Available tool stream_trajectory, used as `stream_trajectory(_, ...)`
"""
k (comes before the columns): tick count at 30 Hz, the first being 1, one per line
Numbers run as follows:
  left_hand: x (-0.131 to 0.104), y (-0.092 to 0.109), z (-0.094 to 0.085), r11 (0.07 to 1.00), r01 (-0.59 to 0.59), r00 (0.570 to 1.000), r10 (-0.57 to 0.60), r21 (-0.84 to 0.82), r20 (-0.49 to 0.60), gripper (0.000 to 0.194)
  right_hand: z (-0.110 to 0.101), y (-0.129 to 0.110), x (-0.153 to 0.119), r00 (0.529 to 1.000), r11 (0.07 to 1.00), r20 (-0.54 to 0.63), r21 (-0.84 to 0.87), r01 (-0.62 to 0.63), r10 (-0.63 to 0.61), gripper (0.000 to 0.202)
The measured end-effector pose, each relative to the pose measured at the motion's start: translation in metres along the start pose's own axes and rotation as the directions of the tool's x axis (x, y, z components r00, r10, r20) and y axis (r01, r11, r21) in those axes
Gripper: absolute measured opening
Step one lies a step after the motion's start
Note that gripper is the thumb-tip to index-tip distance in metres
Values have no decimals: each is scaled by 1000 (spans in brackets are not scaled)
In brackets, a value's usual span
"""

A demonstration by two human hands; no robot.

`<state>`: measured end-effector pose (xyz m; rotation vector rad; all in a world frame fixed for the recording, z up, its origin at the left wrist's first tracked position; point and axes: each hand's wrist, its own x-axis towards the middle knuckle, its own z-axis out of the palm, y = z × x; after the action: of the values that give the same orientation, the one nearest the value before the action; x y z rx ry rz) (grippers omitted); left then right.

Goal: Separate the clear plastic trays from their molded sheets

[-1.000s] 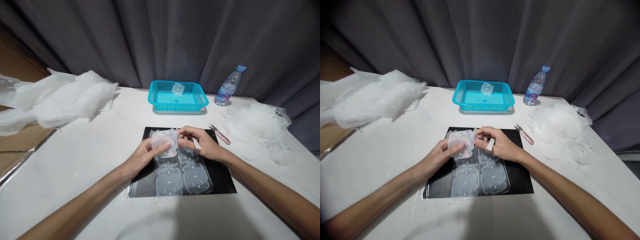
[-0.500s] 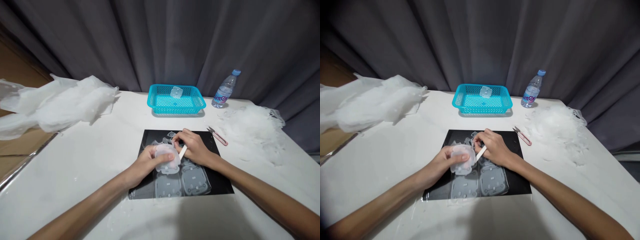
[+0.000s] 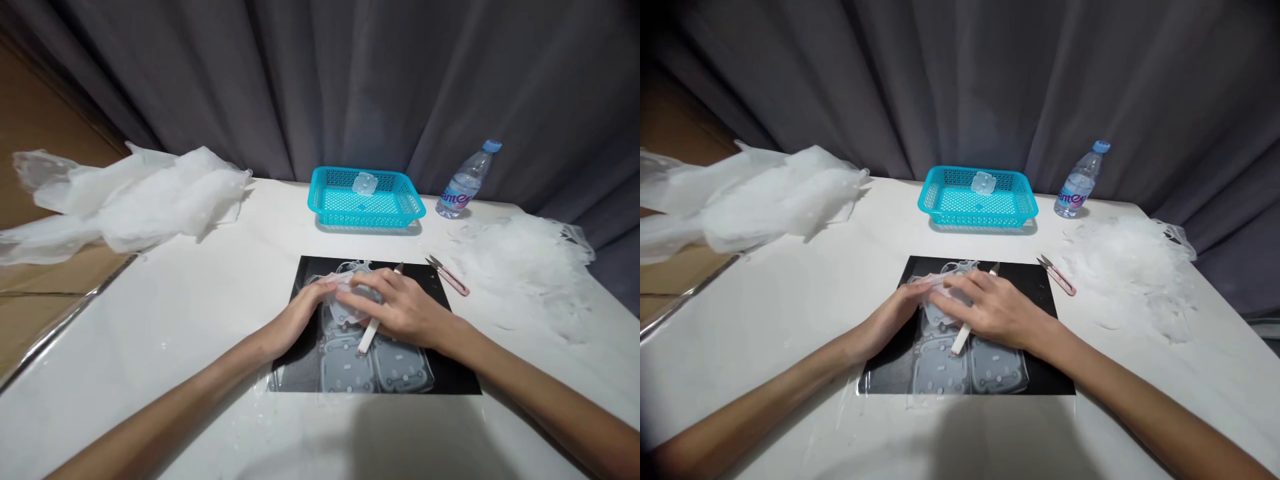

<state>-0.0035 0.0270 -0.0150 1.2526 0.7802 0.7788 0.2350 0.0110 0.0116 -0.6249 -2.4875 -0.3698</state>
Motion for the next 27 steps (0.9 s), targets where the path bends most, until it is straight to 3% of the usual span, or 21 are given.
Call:
stream_trajectory(2, 0, -2, -3, 1000, -15, 998, 16, -4, 55, 41, 1, -4, 4, 999, 999, -33, -51, 10, -12, 20)
stream_trajectory(8, -3, 15, -3, 987, -14, 1000, 14, 159, 4, 31, 1, 1, 5, 983, 988, -104, -26, -153, 150, 11)
stream_trajectory(12, -2, 23, 0, 979, -61, 998, 54, 195, 45, 20, 6, -1, -1, 987, 987, -62, -56, -149, 146, 10)
stream_trajectory(17, -4, 22, 1, 914, -176, 984, 153, 367, 90, 24, 11, -6, -2, 992, 990, -10, -61, -125, 125, 22)
stream_trajectory(24, -10, 26, 1, 871, -181, 982, 132, 458, 137, 24, 10, -11, 0, 995, 991, -6, -88, -100, 100, 19)
stream_trajectory(27, -12, 26, 3, 867, -183, 981, 127, 463, 150, 24, 9, -13, 1, 987, 986, 12, 48, -158, 158, 21)
